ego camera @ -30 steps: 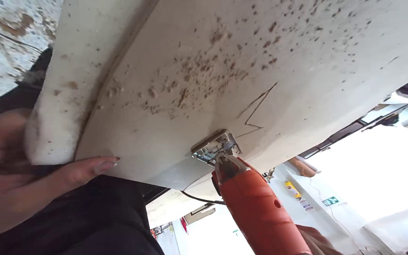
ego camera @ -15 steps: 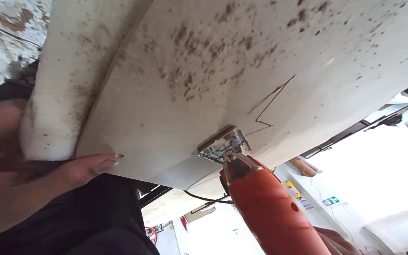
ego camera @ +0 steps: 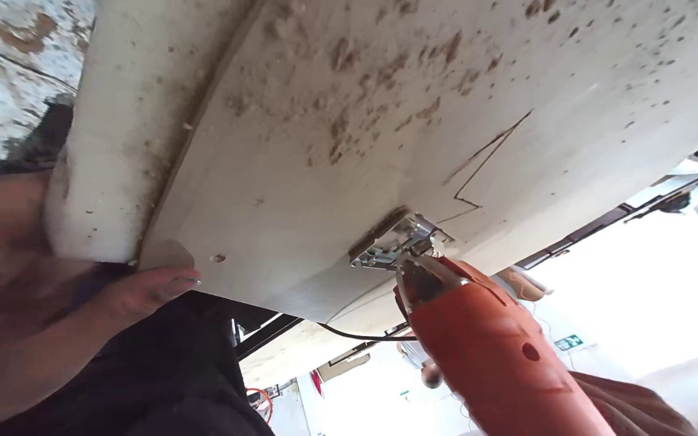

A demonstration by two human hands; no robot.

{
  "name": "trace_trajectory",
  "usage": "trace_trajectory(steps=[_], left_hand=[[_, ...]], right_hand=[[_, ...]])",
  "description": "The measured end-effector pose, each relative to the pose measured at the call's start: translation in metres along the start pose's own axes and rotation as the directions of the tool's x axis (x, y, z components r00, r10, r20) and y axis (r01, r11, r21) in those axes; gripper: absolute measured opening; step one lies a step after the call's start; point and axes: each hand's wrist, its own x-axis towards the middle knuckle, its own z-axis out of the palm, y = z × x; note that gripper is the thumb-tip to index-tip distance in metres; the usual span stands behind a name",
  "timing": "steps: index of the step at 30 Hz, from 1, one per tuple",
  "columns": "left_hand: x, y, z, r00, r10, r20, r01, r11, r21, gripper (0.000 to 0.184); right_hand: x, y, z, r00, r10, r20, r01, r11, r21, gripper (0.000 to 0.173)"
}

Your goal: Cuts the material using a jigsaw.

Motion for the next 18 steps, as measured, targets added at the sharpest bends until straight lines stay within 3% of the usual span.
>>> trace_trajectory(steps=[6,18], left_hand=[[0.003,0.004,0.005,1.0,0.005,-0.015,-0.005,0.999,-0.034,0.063],[0.004,0.005,-0.006,0.994,-0.082,0.074,0.087,0.995,-0.059,0.065]], right_hand=[[0.007,0.004,-0.018,0.995,-0.015,0.102,0.022,0.998,-0.067,0.042],[0.03,0.006,-0.064,0.941,-0.062,0.333,0.173,0.933,-0.315,0.025]])
